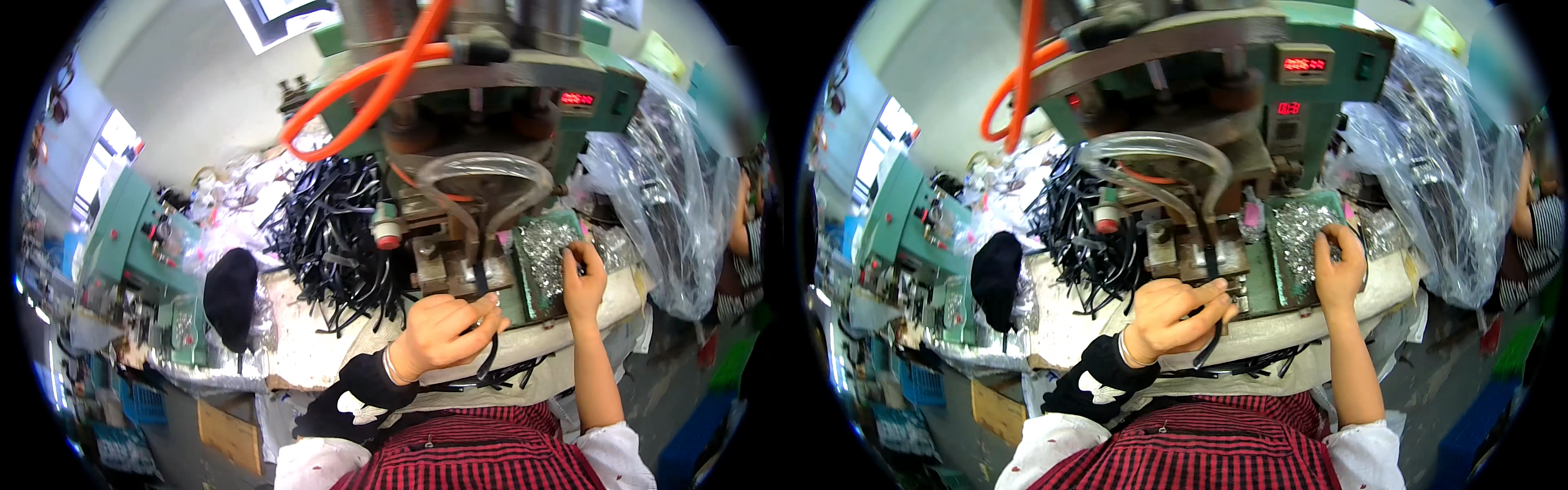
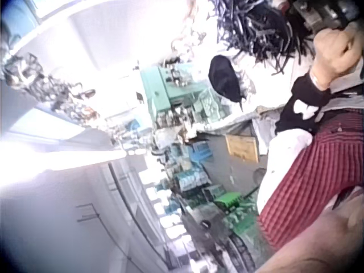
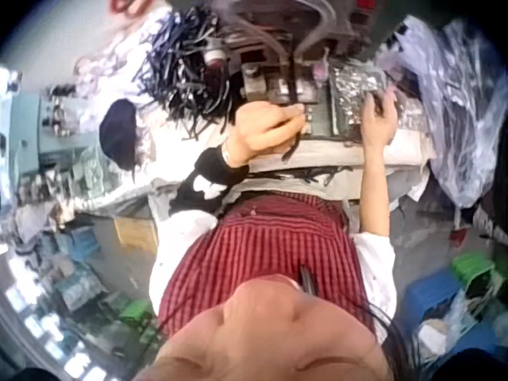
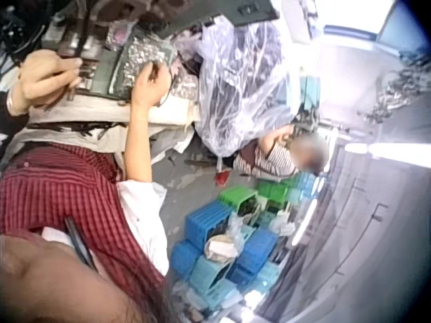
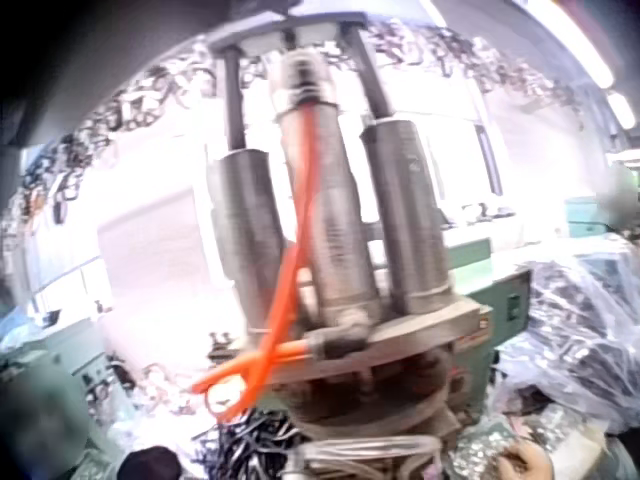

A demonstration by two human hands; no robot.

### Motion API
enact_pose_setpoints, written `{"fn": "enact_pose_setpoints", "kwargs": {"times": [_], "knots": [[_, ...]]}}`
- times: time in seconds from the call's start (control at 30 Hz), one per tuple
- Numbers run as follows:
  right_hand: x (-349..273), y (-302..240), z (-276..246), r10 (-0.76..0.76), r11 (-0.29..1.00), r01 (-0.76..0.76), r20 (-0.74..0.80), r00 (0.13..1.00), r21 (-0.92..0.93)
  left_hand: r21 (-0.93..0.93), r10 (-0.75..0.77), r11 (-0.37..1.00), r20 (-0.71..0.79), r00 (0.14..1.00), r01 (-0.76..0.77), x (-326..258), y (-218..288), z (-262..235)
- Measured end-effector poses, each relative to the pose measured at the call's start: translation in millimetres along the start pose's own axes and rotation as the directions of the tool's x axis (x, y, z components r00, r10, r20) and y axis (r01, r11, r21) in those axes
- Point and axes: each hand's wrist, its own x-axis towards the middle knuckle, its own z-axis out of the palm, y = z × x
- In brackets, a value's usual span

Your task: The person repeatedly picks black cords and small metal pieces, inserts them into a press machine, and removes the assembled items. The person places the finished cords into a plastic bag and continues the cycle.

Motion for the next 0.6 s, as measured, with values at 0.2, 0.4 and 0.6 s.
{"fn": "enact_pose_setpoints", "kwargs": {"times": [0.2, 0.4, 0.6], "knots": [[-8, 2, 1, 0.04, 0.988, -0.047, 0.051, 0.998, 0.148, 0.166, -0.218, 0.966, 0.128, 0.967, 0.196, -18, 51, -55], [-14, -28, 1, 0.127, 0.97, -0.132, 0.038, 0.991, 0.205, 0.426, -0.674, 0.621, -0.138, 0.726, 0.658, -16, 10, -102], [-10, -50, 18, 0.173, 0.94, -0.18, 0.051, 0.984, 0.289, 0.698, -0.78, 0.416, -0.056, 0.623, 0.583, -68, -46, -52]]}}
